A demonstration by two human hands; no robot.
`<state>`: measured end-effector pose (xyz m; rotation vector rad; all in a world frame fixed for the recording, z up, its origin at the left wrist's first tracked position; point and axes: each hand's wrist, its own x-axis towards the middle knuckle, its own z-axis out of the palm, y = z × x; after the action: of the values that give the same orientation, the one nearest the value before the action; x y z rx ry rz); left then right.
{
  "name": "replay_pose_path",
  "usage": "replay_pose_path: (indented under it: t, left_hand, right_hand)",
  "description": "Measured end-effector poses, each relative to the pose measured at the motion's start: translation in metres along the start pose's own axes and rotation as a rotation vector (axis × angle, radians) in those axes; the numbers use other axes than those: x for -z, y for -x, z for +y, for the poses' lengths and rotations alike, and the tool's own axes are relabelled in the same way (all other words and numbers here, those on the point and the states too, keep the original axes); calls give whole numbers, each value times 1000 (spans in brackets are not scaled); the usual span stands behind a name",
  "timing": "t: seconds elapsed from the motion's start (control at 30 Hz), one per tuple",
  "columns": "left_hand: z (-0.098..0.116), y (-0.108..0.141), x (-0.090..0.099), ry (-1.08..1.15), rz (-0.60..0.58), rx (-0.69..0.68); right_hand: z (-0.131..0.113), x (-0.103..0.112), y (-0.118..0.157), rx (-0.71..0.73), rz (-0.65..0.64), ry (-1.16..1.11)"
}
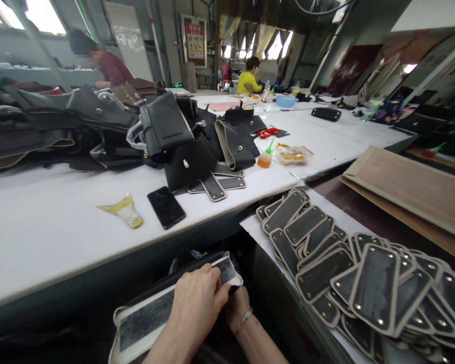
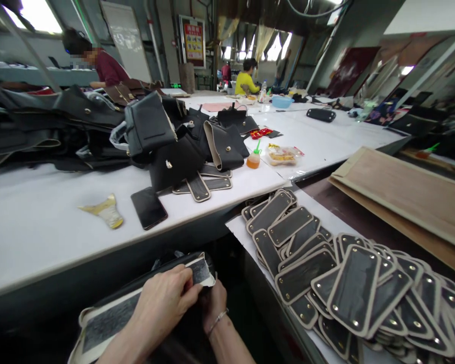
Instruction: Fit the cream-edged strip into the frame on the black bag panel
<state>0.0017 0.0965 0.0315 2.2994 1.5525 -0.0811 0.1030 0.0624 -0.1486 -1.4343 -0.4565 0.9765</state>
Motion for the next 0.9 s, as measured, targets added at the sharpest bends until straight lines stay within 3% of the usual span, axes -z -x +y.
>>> replay_pose_path:
  t: [0.07, 0.13, 0.2, 0.3, 0.37, 0.43, 0.6, 0.73, 0.9]
  left_hand:
    - [-1, 3, -1, 12, 41, -3]
    - [-1, 5, -2, 24, 77, -9]
    - [-1, 8, -3, 32, 92, -14]
    - [0, 12, -5, 32, 115, -17]
    - [1, 16, -7, 34, 138, -5]
    - [2, 18, -9, 48, 154, 8]
    - [-1, 19, -16, 123, 192, 9]
    - [-6, 20, -21, 163, 237, 14]
    - [-15, 35, -31, 143, 315, -35]
  right_hand:
    - [-9, 26, 9, 11, 16, 56]
    - [-25, 49, 23, 130, 19, 169]
    - [-43, 63, 40, 468, -11, 352]
    - [-66, 62, 55, 1006, -167, 581]
    - [-74, 55, 57, 1243, -266, 715]
    - [-77, 50, 55, 1391, -277, 852]
    - [-74, 49, 54, 1406, -109, 1172]
    - [-75, 48, 51, 1495, -176, 1249]
    - [-66, 44, 48, 1528, -242, 1191]
